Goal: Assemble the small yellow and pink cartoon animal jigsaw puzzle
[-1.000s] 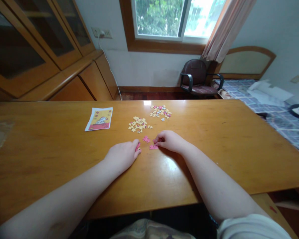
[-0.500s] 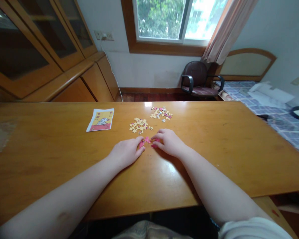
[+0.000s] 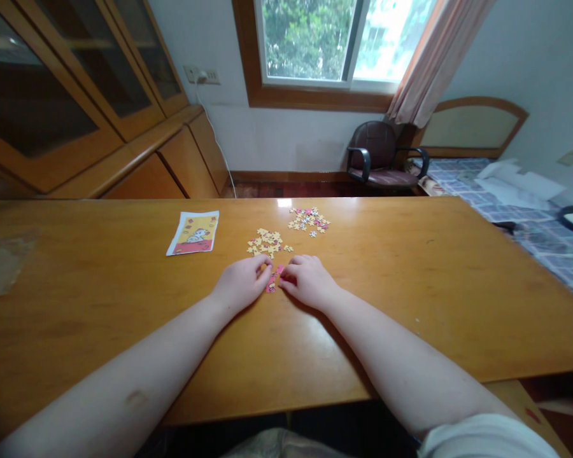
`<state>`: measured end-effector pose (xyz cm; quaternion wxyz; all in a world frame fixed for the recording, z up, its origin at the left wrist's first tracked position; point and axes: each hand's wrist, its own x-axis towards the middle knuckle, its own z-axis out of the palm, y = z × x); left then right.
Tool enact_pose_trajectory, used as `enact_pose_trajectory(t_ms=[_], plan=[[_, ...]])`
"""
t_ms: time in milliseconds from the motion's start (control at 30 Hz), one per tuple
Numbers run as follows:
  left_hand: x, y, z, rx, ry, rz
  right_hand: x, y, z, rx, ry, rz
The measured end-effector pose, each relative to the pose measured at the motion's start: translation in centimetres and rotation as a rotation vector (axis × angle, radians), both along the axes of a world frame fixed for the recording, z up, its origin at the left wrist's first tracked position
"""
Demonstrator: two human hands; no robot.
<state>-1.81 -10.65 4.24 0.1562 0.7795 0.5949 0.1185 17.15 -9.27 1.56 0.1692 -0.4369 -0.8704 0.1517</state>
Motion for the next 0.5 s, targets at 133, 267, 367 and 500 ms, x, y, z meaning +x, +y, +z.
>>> enact_pose_trajectory(t_ms=[133, 267, 367, 500], plan=[[-0.9, 0.6, -0.2, 0.005, -0.044, 0.054, 0.2, -0.1, -0.2, 0.003, 0.064, 0.087], [-1.0, 0.8, -0.4, 0.009, -0.088, 0.070, 0.3, -0.2, -0.1, 0.066, 0.060, -0.010], [-0.9, 0.9, -0.4, -0.007, -0.088, 0.066, 0.2, -0.2, -0.1, 0.059, 0.019, -0.035], [-1.3, 0.9, 0.0, -0.058, -0.034, 0.019, 0.2, -0.2, 0.0, 0.037, 0.016, 0.012]])
